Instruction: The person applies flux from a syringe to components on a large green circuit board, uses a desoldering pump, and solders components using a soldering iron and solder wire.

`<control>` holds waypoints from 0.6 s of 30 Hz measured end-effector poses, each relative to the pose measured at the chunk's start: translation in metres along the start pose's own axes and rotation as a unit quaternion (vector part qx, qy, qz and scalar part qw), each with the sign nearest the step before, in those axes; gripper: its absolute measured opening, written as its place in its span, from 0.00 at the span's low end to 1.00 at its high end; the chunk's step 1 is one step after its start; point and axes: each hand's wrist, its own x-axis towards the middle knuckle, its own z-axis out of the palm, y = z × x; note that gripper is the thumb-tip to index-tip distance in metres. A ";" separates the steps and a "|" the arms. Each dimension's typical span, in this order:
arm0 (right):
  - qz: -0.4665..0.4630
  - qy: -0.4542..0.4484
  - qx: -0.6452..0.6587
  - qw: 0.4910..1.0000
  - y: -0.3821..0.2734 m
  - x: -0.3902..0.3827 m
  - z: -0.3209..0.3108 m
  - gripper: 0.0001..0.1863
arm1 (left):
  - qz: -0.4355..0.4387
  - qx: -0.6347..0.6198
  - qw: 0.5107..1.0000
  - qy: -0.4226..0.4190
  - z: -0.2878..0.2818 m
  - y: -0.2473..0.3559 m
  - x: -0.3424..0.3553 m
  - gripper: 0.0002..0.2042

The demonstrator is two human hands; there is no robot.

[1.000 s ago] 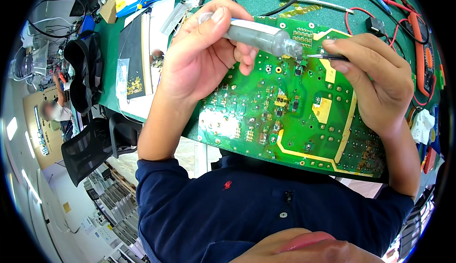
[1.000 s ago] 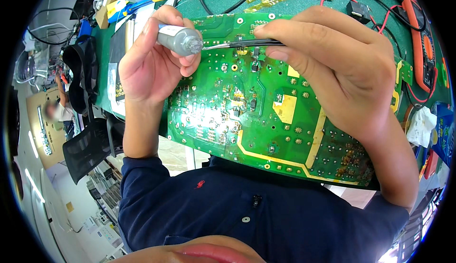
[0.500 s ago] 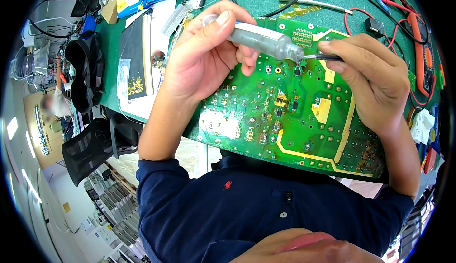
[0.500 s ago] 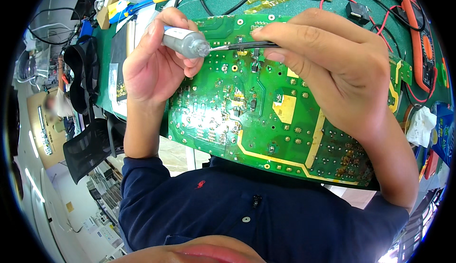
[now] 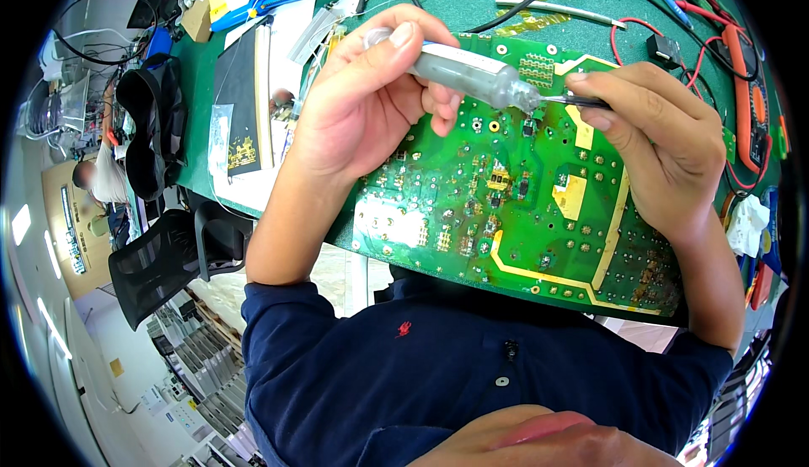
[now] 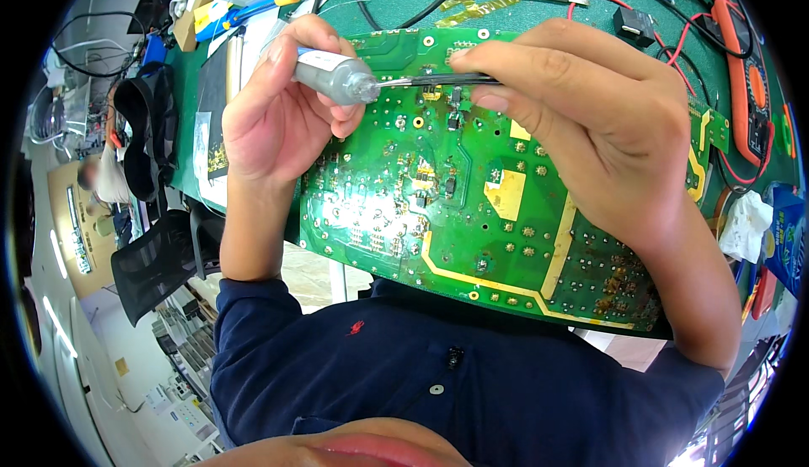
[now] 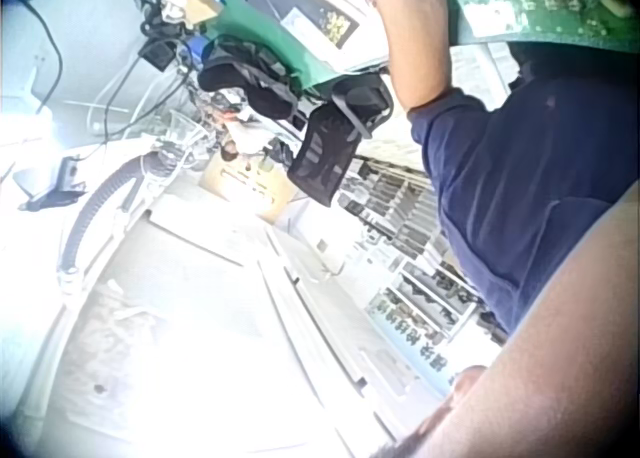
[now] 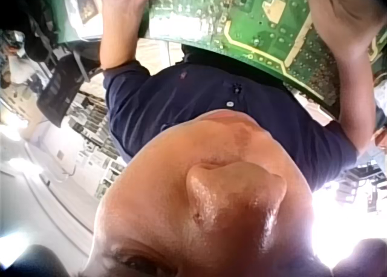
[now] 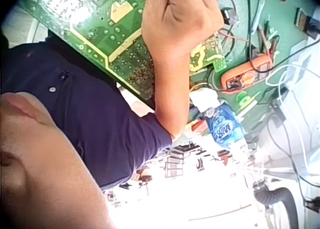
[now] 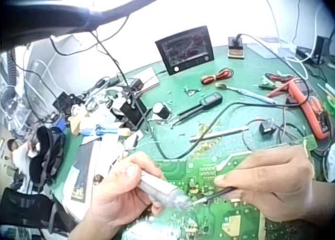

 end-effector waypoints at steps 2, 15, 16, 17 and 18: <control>0.002 0.000 0.000 1.000 0.000 0.000 0.000 0.12 | 0.001 0.005 1.000 0.004 0.000 0.000 0.000 0.16; 0.105 -0.180 0.004 0.978 0.005 -0.006 -0.026 0.11 | 0.118 0.002 0.968 0.220 -0.007 0.016 0.006 0.22; 0.151 -0.197 0.021 0.968 0.001 -0.004 -0.029 0.11 | 0.116 -0.011 0.972 0.202 -0.009 0.018 0.009 0.20; 0.198 -0.214 0.038 0.956 -0.006 0.002 -0.032 0.11 | 0.116 0.003 0.975 0.188 -0.012 0.019 0.010 0.20; 0.244 -0.230 0.054 0.941 -0.010 0.007 -0.034 0.11 | 0.116 0.016 0.978 0.173 -0.014 0.019 0.012 0.20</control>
